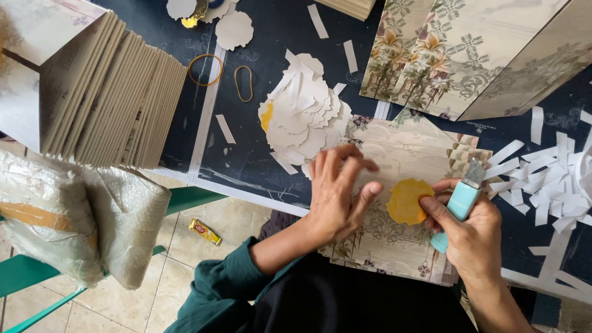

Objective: Attaching decorative paper seals to the front of folded invitation cards using a small applicator tool.

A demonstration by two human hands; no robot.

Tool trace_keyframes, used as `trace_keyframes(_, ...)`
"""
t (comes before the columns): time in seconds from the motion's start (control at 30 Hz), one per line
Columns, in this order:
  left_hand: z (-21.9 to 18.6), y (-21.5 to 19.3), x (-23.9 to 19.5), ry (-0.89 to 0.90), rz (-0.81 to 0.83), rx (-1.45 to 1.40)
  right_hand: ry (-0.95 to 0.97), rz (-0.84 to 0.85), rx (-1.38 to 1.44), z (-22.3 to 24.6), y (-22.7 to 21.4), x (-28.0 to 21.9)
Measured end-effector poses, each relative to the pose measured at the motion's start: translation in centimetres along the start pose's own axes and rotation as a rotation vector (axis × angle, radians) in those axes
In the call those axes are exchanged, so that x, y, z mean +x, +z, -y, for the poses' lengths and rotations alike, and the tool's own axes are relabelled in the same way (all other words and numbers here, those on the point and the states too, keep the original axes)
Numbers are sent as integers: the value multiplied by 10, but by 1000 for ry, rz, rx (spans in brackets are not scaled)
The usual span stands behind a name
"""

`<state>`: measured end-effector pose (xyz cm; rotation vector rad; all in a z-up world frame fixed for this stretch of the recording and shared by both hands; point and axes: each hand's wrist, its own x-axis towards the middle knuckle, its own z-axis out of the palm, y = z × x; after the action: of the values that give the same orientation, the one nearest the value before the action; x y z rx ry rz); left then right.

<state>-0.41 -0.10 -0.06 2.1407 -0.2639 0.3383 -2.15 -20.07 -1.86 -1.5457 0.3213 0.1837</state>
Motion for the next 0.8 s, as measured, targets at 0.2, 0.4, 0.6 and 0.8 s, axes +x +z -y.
trace_keyframes(0.2, -3, 6, -19, -44, 112, 109, -44, -26, -256, 8, 8, -6)
trace_keyframes(0.4, -4, 4, -14, -75, 131, 124, -36, -15, -146, 4, 0, -2)
trace_keyframes(0.6, 15, 25, 11, 5, 264, 537, 16, 28, 295, -14, -14, 7)
trace_keyframes(0.8, 18, 25, 14, 59, 207, 325, -10, 11, 317, -19, -21, 9)
